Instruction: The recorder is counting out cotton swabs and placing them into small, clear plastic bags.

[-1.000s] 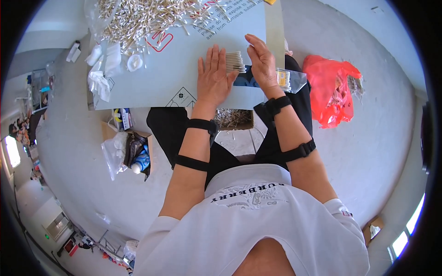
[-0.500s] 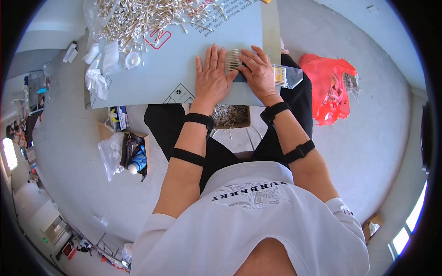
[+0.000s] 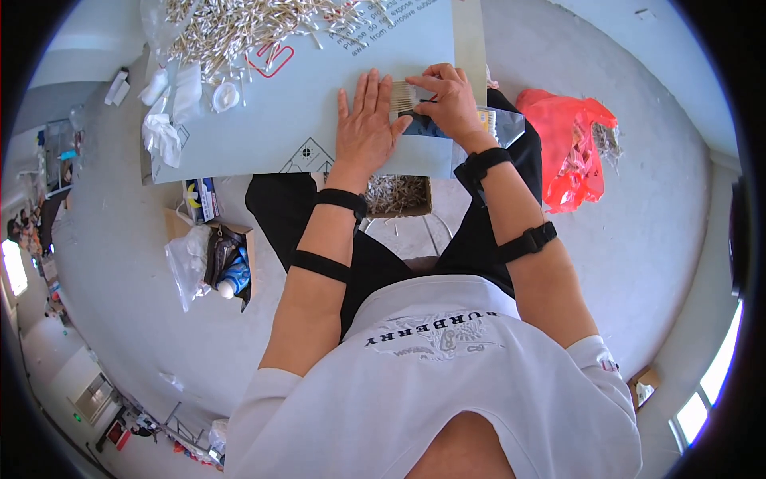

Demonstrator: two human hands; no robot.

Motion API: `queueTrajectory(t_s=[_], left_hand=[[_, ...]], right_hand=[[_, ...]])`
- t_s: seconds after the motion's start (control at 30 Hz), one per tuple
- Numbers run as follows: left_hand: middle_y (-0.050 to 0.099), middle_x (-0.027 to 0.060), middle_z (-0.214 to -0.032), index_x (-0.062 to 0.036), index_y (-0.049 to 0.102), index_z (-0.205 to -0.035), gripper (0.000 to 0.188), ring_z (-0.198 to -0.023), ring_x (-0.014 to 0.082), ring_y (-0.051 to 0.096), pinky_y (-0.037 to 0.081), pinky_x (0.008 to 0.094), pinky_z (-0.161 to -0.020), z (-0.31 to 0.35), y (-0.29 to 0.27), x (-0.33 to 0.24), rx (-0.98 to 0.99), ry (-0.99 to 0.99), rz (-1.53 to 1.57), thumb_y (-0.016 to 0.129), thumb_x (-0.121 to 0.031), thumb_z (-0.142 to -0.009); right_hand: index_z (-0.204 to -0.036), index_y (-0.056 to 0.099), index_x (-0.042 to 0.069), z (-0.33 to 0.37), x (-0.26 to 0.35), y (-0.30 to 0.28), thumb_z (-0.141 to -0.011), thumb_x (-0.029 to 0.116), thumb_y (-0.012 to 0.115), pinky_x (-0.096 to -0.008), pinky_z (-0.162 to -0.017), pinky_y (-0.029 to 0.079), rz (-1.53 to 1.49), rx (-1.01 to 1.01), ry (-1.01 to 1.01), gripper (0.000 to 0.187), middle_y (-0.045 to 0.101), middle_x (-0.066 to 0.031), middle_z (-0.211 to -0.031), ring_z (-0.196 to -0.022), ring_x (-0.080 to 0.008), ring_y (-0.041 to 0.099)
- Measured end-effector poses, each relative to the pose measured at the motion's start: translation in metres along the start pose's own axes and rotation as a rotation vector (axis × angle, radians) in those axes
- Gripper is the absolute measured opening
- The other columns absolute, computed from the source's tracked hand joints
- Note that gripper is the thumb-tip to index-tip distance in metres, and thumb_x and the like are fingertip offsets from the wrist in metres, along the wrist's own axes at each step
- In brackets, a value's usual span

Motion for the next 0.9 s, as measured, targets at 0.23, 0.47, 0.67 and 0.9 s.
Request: queueTrajectory(t_s=[0.23, 0.47, 0.67, 0.9], left_hand=[[0.019, 0.0107, -0.158, -0.0114, 0.022, -0.151, 0.07, -0.146, 0.0258, 0.016, 0.009, 0.0519, -0.117, -0.001, 0.002, -0.001, 0.027, -0.007, -0.008, 0.044, -0.048, -0.095], [0.018, 0.0126, -0.158, -0.0081, 0.021, -0.151, 0.072, -0.146, 0.0262, 0.016, 0.009, 0.051, -0.117, 0.001, 0.0, -0.009, 0.046, -0.005, 0.0, 0.046, -0.047, -0.095], [0.019, 0.0133, -0.157, -0.0079, 0.022, -0.15, 0.075, -0.146, 0.0265, 0.015, 0.01, 0.05, -0.117, 0.007, 0.006, -0.032, 0.034, -0.037, 0.015, 0.049, -0.048, -0.093], [0.018, 0.0125, -0.158, -0.0081, 0.023, -0.15, 0.075, -0.146, 0.0262, 0.015, 0.01, 0.05, -0.118, 0.011, 0.015, -0.061, 0.078, 0.008, 0.047, 0.049, -0.049, -0.093]], right_hand=[[-0.121, 0.063, 0.017, 0.011, 0.005, -0.024, -0.072, 0.018, 0.074, -0.0423, -0.097, 0.04, 0.04, -0.119, -0.094, 0.05, 0.056, -0.0079, -0.121, -0.115, -0.0301, 0.049], [-0.147, 0.033, 0.02, 0.078, -0.045, -0.047, -0.096, 0.042, 0.047, -0.0615, -0.111, 0.013, 0.473, -0.041, 0.164, 0.057, 0.024, -0.0124, -0.154, -0.144, -0.0311, 0.018], [-0.15, 0.025, 0.024, 0.092, -0.067, -0.025, -0.099, 0.049, 0.038, -0.0616, -0.112, 0.008, 0.25, 0.006, 0.33, 0.059, 0.023, -0.0109, -0.155, -0.145, -0.0307, 0.017], [-0.151, 0.025, 0.024, 0.095, -0.071, -0.023, -0.099, 0.05, 0.037, -0.0628, -0.111, 0.006, 0.164, 0.017, 0.361, 0.059, 0.022, -0.0107, -0.156, -0.146, -0.0309, 0.014]])
Point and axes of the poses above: each hand's wrist, its own z-axis away from the middle knuckle, its own y-axis out of the palm, x = y × z, the point moved 9 cm from there along -z, towards the middle knuckle
